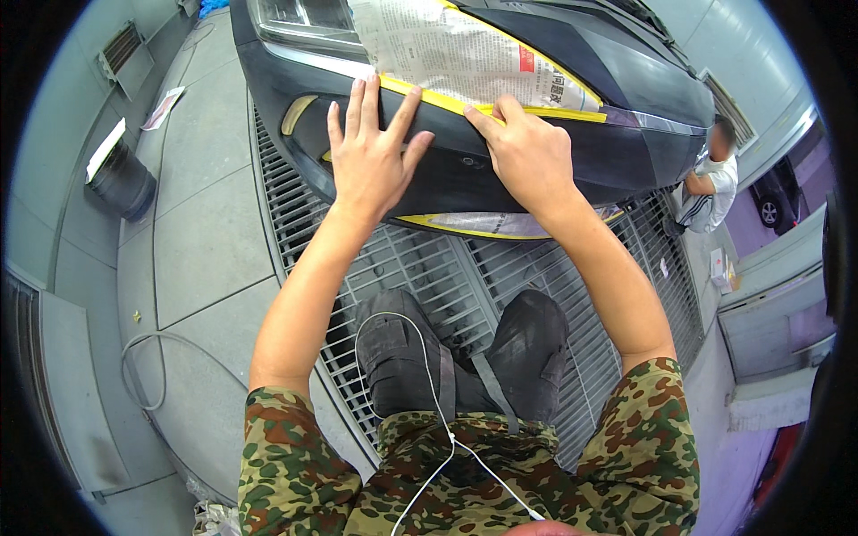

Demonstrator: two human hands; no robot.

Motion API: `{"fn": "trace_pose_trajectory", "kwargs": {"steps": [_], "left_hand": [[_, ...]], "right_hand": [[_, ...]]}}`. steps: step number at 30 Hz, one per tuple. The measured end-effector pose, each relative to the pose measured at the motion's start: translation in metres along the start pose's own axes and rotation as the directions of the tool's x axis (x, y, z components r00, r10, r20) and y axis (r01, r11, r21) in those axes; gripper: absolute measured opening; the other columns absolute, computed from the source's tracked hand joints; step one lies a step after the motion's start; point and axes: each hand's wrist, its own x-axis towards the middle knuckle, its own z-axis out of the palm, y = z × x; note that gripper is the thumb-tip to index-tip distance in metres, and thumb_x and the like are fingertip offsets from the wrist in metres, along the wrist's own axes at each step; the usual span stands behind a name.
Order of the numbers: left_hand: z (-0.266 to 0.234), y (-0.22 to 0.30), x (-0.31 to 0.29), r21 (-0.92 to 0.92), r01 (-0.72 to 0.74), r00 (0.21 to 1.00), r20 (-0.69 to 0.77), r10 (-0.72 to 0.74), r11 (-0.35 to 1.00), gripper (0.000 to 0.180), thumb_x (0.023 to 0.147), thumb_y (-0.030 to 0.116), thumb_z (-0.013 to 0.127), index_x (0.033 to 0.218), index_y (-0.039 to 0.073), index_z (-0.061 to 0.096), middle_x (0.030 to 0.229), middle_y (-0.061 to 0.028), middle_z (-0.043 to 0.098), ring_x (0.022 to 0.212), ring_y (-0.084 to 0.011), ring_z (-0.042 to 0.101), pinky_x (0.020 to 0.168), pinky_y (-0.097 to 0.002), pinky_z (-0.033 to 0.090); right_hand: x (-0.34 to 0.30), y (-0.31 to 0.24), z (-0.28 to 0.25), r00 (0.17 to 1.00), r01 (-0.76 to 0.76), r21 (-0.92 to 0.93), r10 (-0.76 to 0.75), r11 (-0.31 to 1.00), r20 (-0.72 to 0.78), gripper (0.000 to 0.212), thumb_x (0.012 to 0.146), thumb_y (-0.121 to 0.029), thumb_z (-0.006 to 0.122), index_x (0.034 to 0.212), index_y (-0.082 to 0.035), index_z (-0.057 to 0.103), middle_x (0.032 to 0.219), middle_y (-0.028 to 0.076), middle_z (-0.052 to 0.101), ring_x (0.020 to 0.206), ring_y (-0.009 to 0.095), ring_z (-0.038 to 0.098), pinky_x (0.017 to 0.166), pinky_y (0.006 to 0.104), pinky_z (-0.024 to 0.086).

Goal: The person applies newspaper and yellow masking tape to the front bumper of a car, smoothing and pressing the tape along the bumper edges and contours. The person then moves to the wheel arch and continues applying newspaper and tape to mask the area.

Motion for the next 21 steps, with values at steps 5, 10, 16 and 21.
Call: {"fn": "trace_pose_trajectory", "kwargs": {"steps": [5, 10, 16, 21], "left_hand": [[0.002, 0.035, -0.001, -0.038, 0.034, 0.999, 0.042, -0.032, 0.999, 0.069, 0.097, 0.056, 0.072, 0.161, 0.035, 0.054, 0.169, -0.0351, 0.032, 0.159, -0.0510, 0.029, 0.121, -0.0753, 0.025], [0.006, 0.061, -0.002, -0.083, 0.044, 0.996, 0.075, -0.038, 0.996, 0.077, 0.095, 0.055, 0.074, 0.163, 0.028, 0.050, 0.170, -0.0323, 0.031, 0.158, -0.0491, 0.031, 0.120, -0.0756, 0.026], [0.004, 0.060, 0.000, -0.108, 0.026, 0.995, 0.095, -0.016, 0.994, 0.078, 0.096, 0.055, 0.074, 0.165, 0.028, 0.049, 0.170, -0.0338, 0.030, 0.157, -0.0504, 0.033, 0.121, -0.0724, 0.028], [0.000, 0.060, 0.002, -0.126, -0.016, 0.992, 0.121, 0.032, 0.992, 0.078, 0.096, 0.055, 0.073, 0.165, 0.031, 0.048, 0.169, -0.0386, 0.026, 0.156, -0.0559, 0.030, 0.122, -0.0711, 0.028]], "right_hand": [[0.001, -0.001, -0.001, 1.000, -0.020, 0.012, 0.020, 1.000, 0.003, 0.031, 0.088, -0.015, 0.074, 0.119, -0.019, 0.080, 0.095, 0.005, 0.064, 0.071, 0.021, 0.075, 0.056, 0.0358, 0.058], [-0.001, -0.002, 0.002, 0.996, -0.077, 0.057, 0.080, 0.995, -0.044, 0.026, 0.088, -0.018, 0.077, 0.114, -0.015, 0.079, 0.094, 0.005, 0.068, 0.070, 0.023, 0.076, 0.057, 0.0368, 0.058], [0.001, -0.002, 0.006, 0.950, -0.277, 0.139, 0.293, 0.951, -0.107, 0.012, 0.093, -0.023, 0.078, 0.102, -0.014, 0.078, 0.090, 0.002, 0.074, 0.070, 0.027, 0.074, 0.059, 0.0382, 0.058], [0.002, -0.007, 0.008, 0.935, -0.329, 0.146, 0.344, 0.933, -0.086, 0.012, 0.096, -0.024, 0.075, 0.095, -0.013, 0.076, 0.088, 0.004, 0.073, 0.069, 0.029, 0.074, 0.058, 0.0402, 0.058]]}}
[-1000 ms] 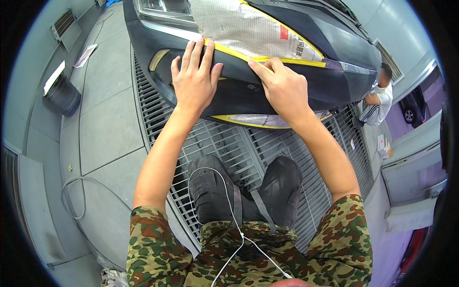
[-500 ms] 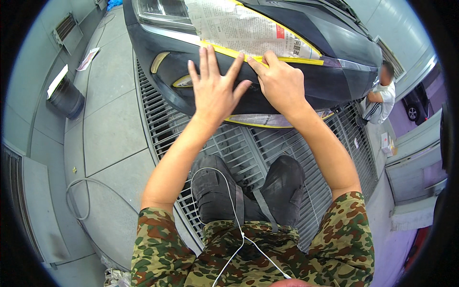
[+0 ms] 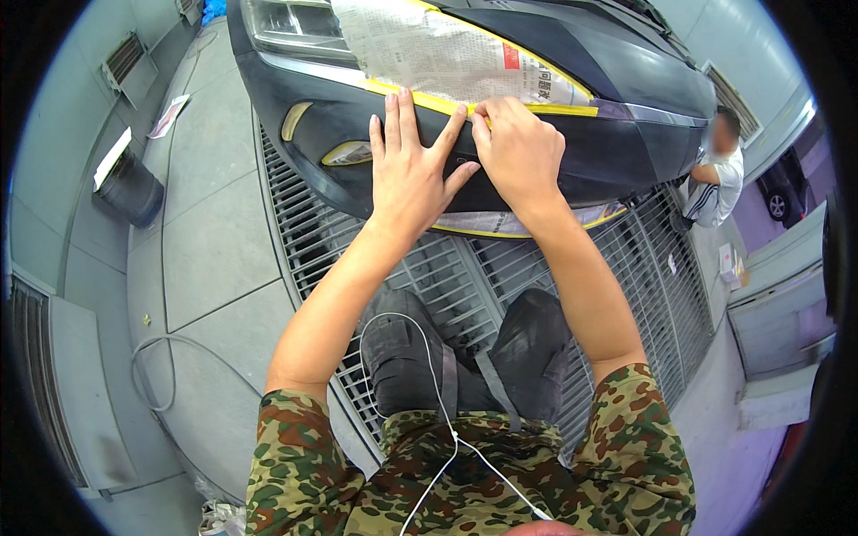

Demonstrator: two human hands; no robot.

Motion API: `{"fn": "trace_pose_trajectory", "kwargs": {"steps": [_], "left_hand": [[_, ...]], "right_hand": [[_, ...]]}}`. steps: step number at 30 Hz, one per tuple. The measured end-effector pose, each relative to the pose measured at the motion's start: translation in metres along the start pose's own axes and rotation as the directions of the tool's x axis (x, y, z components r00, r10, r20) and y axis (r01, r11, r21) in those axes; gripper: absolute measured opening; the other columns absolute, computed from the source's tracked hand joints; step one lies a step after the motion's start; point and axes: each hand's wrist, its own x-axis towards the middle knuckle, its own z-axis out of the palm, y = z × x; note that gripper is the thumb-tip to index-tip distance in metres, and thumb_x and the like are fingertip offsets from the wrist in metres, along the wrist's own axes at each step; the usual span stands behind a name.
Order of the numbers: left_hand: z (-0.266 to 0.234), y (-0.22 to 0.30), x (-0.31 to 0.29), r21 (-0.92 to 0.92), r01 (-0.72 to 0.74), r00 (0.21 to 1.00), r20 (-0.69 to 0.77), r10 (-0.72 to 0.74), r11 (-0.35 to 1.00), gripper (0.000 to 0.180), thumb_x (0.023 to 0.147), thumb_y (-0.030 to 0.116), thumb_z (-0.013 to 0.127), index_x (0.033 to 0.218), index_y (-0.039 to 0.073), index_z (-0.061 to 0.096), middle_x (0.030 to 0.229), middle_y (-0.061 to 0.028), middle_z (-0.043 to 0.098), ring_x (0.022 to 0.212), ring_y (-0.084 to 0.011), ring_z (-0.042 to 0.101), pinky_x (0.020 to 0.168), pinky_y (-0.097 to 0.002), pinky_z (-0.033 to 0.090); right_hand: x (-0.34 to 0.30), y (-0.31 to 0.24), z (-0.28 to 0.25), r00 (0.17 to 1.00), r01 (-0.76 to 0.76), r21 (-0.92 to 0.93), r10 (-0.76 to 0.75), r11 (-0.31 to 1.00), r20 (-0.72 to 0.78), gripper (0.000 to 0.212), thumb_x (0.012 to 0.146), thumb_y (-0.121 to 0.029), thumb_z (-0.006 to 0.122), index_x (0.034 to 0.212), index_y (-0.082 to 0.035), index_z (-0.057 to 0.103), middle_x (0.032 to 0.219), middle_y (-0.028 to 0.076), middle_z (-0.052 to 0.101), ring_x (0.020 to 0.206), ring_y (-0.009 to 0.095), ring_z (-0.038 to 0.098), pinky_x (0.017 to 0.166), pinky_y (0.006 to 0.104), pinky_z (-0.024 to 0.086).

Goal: The person applies newspaper and yellow masking tape to the front bumper of a car, smoothing and pressing the tape along the bumper edges and contours. The person then moves to the wheel arch and continues applying newspaper and tape to mask the area.

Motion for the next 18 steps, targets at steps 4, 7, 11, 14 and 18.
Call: {"fn": "trace_pose_trajectory", "kwargs": {"steps": [4, 7, 11, 14, 18], "left_hand": [[0.001, 0.007, 0.000, 0.037, 0.014, 0.999, 0.028, -0.015, 0.999, 0.076, 0.097, 0.055, 0.072, 0.165, 0.032, 0.048, 0.169, -0.0408, 0.023, 0.157, -0.0579, 0.027, 0.122, -0.0713, 0.027], [0.003, 0.008, 0.002, 0.055, 0.016, 0.999, 0.038, -0.019, 0.998, 0.075, 0.096, 0.055, 0.072, 0.164, 0.033, 0.049, 0.170, -0.0416, 0.022, 0.158, -0.0584, 0.025, 0.122, -0.0719, 0.026], [0.003, 0.003, 0.004, 0.190, 0.011, 0.998, 0.062, -0.023, 0.982, 0.077, 0.096, 0.058, 0.072, 0.165, 0.037, 0.046, 0.170, -0.0422, 0.020, 0.159, -0.0593, 0.021, 0.124, -0.0719, 0.025], [0.002, 0.006, 0.005, 0.105, 0.038, 0.989, 0.140, -0.052, 0.994, 0.080, 0.095, 0.065, 0.070, 0.166, 0.046, 0.041, 0.171, -0.0422, 0.015, 0.160, -0.0592, 0.017, 0.123, -0.0727, 0.025], [-0.004, 0.011, 0.007, 0.131, -0.009, 0.994, 0.111, -0.006, 0.991, 0.079, 0.095, 0.064, 0.070, 0.166, 0.044, 0.042, 0.170, -0.0399, 0.022, 0.159, -0.0575, 0.022, 0.120, -0.0756, 0.026]], "right_hand": [[0.001, 0.005, 0.004, 0.999, 0.032, -0.012, -0.032, 0.999, -0.003, 0.013, 0.095, -0.023, 0.073, 0.091, -0.011, 0.073, 0.087, 0.007, 0.071, 0.066, 0.030, 0.074, 0.056, 0.0409, 0.058], [0.007, 0.004, 0.001, 0.995, 0.097, -0.032, -0.097, 0.995, -0.005, 0.011, 0.090, -0.021, 0.074, 0.089, -0.011, 0.071, 0.086, 0.007, 0.070, 0.065, 0.028, 0.075, 0.053, 0.0397, 0.057], [-0.006, -0.038, -0.020, 0.944, 0.330, 0.080, -0.331, 0.941, 0.005, 0.010, 0.081, -0.019, 0.074, 0.088, -0.014, 0.070, 0.084, 0.005, 0.066, 0.065, 0.019, 0.074, 0.050, 0.0366, 0.055], [-0.046, -0.082, -0.049, 0.853, 0.483, 0.356, -0.522, 0.800, 0.017, 0.021, 0.082, -0.017, 0.074, 0.102, -0.010, 0.075, 0.093, 0.003, 0.071, 0.068, 0.017, 0.071, 0.054, 0.0336, 0.054], [-0.085, -0.096, -0.058, 0.921, 0.275, 0.625, -0.387, 0.731, 0.047, 0.012, 0.085, -0.016, 0.074, 0.092, -0.009, 0.067, 0.086, 0.003, 0.061, 0.063, 0.017, 0.068, 0.051, 0.0324, 0.053]]}}
